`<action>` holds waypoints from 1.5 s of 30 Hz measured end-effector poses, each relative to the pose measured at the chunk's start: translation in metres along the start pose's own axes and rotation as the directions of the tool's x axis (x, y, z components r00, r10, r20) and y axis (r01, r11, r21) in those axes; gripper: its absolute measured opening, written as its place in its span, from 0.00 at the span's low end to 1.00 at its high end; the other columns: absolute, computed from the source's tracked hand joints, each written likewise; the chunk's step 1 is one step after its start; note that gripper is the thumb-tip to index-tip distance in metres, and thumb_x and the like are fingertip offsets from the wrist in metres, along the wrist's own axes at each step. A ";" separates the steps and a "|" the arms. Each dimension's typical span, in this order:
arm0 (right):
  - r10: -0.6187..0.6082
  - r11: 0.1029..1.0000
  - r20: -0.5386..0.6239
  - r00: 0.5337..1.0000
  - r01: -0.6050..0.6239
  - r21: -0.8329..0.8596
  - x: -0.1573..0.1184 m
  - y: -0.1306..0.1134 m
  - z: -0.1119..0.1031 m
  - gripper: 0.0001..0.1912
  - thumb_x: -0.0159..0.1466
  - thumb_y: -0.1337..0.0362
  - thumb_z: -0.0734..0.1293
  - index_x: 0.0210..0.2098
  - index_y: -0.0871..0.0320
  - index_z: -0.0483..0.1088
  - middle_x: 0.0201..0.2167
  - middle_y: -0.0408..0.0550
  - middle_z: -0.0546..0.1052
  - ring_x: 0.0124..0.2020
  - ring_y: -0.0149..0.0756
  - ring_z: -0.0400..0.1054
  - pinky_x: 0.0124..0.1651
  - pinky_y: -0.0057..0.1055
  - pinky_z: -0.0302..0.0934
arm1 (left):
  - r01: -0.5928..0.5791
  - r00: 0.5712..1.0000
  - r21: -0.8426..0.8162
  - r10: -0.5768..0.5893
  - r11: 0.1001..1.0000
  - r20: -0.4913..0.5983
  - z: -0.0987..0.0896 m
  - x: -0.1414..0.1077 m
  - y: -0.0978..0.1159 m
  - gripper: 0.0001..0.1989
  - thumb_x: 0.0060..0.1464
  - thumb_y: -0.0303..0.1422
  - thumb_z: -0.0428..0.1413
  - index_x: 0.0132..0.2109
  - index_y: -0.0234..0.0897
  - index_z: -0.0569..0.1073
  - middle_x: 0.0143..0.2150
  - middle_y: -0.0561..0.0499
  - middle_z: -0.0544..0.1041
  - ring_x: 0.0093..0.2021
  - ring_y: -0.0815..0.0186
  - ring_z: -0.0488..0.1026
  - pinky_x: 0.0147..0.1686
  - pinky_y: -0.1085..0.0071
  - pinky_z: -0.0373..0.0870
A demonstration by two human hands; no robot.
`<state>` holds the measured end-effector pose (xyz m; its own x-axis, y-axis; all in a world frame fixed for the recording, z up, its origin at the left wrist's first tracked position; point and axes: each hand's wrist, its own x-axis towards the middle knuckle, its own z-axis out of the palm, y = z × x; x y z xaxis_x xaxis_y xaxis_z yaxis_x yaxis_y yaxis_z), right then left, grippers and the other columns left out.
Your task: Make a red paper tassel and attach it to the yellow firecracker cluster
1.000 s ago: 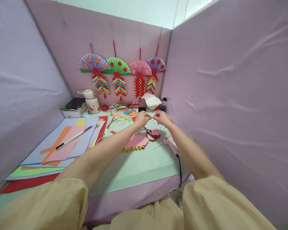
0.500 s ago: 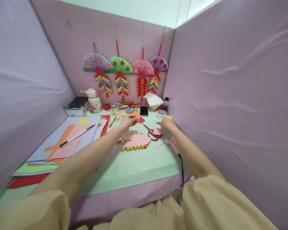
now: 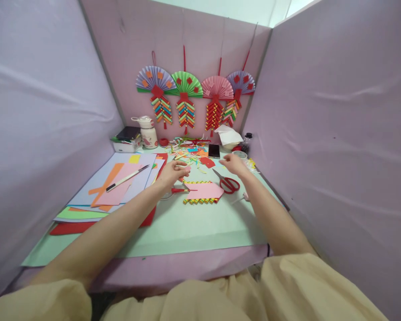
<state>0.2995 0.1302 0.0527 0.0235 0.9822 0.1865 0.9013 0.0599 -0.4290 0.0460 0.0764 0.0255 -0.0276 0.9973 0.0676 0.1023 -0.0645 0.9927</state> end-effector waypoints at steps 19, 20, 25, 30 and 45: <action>-0.132 0.921 0.296 0.946 0.007 0.389 -0.085 -0.066 0.064 0.08 0.54 0.61 0.63 0.25 0.59 0.70 0.22 0.41 0.70 0.24 0.28 0.61 0.26 0.24 0.51 | -0.156 0.986 0.427 0.117 0.890 0.116 0.005 -0.053 -0.034 0.16 0.44 0.23 0.53 0.43 0.37 0.69 0.26 0.55 0.76 0.28 0.67 0.73 0.27 0.74 0.63; -0.129 0.928 0.292 0.948 0.012 0.373 -0.085 -0.064 0.065 0.08 0.54 0.61 0.63 0.26 0.59 0.71 0.22 0.41 0.71 0.24 0.28 0.61 0.26 0.24 0.51 | -0.177 0.983 0.455 0.132 0.873 0.128 0.005 -0.054 -0.033 0.15 0.45 0.24 0.53 0.43 0.37 0.69 0.26 0.54 0.76 0.29 0.67 0.73 0.28 0.74 0.63; -0.140 0.955 0.296 0.945 0.050 0.291 -0.081 -0.058 0.067 0.09 0.57 0.62 0.62 0.28 0.59 0.72 0.24 0.42 0.72 0.25 0.28 0.62 0.26 0.24 0.50 | -0.219 0.974 0.513 0.153 0.830 0.168 0.005 -0.057 -0.029 0.12 0.49 0.26 0.54 0.43 0.38 0.71 0.28 0.53 0.77 0.31 0.65 0.74 0.30 0.73 0.64; -0.151 0.977 0.255 0.955 0.105 0.184 -0.077 -0.058 0.070 0.08 0.56 0.62 0.64 0.26 0.57 0.74 0.29 0.46 0.76 0.33 0.34 0.65 0.33 0.27 0.53 | -0.177 0.979 0.583 0.201 0.793 0.024 -0.006 -0.044 -0.033 0.10 0.49 0.25 0.53 0.40 0.37 0.74 0.33 0.50 0.78 0.34 0.64 0.73 0.35 0.70 0.66; -0.110 0.994 0.129 0.986 0.105 0.045 -0.081 -0.062 0.080 0.08 0.54 0.59 0.64 0.26 0.55 0.74 0.34 0.47 0.77 0.38 0.39 0.65 0.35 0.31 0.50 | -0.482 0.867 0.727 0.384 0.488 0.317 -0.003 -0.044 -0.040 0.17 0.53 0.22 0.50 0.38 0.42 0.81 0.38 0.45 0.70 0.43 0.58 0.63 0.44 0.62 0.62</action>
<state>0.2074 0.0609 -0.0067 -0.1314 0.9844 0.1167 0.8785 0.1702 -0.4464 0.0402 0.0346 -0.0171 0.3302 0.8509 0.4085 0.7865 -0.4873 0.3793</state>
